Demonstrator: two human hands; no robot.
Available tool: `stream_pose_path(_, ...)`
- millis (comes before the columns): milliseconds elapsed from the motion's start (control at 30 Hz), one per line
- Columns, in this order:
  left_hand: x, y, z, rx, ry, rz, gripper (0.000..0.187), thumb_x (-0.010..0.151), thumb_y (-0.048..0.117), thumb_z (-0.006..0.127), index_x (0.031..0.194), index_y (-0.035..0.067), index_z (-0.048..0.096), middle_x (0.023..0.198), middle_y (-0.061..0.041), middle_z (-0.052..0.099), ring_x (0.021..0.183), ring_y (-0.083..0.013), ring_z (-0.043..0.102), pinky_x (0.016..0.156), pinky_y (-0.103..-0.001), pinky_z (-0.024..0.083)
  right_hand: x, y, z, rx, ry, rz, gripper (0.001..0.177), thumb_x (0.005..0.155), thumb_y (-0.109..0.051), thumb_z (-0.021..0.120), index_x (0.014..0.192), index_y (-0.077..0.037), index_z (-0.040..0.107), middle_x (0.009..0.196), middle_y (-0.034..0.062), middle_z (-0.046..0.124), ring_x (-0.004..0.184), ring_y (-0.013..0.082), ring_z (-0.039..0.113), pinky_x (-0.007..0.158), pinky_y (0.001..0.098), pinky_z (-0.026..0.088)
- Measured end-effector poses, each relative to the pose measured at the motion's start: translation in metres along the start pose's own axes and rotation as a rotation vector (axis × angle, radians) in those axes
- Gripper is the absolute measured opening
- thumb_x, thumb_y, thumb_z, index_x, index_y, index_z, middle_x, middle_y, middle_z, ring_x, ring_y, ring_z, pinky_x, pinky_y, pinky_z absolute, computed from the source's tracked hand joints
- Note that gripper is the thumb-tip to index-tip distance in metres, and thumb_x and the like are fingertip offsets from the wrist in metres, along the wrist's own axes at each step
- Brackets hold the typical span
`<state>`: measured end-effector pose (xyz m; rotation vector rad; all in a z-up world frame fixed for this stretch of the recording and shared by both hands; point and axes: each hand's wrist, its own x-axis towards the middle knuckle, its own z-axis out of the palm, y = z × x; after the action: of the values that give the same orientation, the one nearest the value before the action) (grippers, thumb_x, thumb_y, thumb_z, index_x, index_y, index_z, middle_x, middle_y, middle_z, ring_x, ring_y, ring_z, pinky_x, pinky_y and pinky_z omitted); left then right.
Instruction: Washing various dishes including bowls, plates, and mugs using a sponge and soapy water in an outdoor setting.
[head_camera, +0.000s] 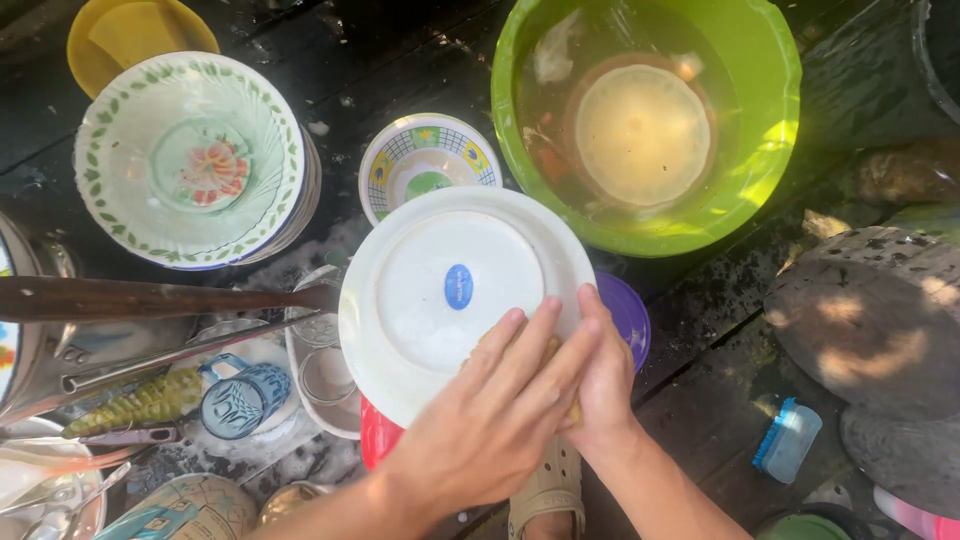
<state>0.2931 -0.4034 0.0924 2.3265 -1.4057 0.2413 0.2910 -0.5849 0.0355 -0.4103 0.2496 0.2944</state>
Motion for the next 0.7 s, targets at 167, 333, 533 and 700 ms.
stream_pose_path(167, -0.022, 0.002, -0.004, 0.146, -0.069, -0.129, 0.064, 0.09, 0.032, 0.057, 0.145, 0.0, 0.055, 0.163, -0.018, 0.035, 0.148, -0.044, 0.036, 0.12, -0.052, 0.033, 0.0, -0.001, 0.022, -0.354, 0.449, -0.06, 0.058, 0.102, -0.038, 0.038, 0.143, 0.0, 0.05, 0.135, 0.0157, 0.063, 0.119, 0.0281, 0.063, 0.103, 0.0431, 0.05)
stream_pose_path(333, -0.016, -0.002, 0.001, 0.071, -0.014, -0.226, 0.072, 0.094, 0.051, 0.051, 0.15, 0.006, 0.047, 0.162, -0.016, 0.033, 0.146, -0.0479, 0.032, 0.117, -0.055, 0.03, -0.006, 0.0, 0.024, -0.33, 0.345, -0.069, 0.057, 0.102, -0.036, 0.033, 0.146, -0.002, 0.044, 0.141, 0.0162, 0.058, 0.126, 0.0277, 0.059, 0.106, 0.0424, 0.049)
stream_pose_path(533, 0.025, 0.013, -0.014, 0.157, -0.158, -0.174, 0.092, 0.093, 0.066, 0.048, 0.149, -0.007, 0.05, 0.162, -0.021, 0.034, 0.149, -0.0464, 0.032, 0.122, -0.052, 0.03, -0.024, 0.004, -0.038, -0.015, 0.069, 0.028, 0.055, 0.117, -0.042, 0.031, 0.151, -0.001, 0.042, 0.142, 0.0195, 0.055, 0.129, 0.0309, 0.055, 0.109, 0.0456, 0.046)
stream_pose_path(700, -0.021, 0.0, -0.002, 0.244, 0.016, -0.131, 0.079, 0.098, 0.068, 0.048, 0.154, 0.011, 0.048, 0.165, -0.012, 0.032, 0.15, -0.0383, 0.032, 0.12, -0.06, 0.031, -0.01, -0.005, 0.021, -0.345, 0.218, -0.07, 0.065, 0.107, -0.05, 0.031, 0.151, -0.004, 0.042, 0.141, 0.0206, 0.056, 0.125, 0.0329, 0.058, 0.104, 0.0488, 0.048)
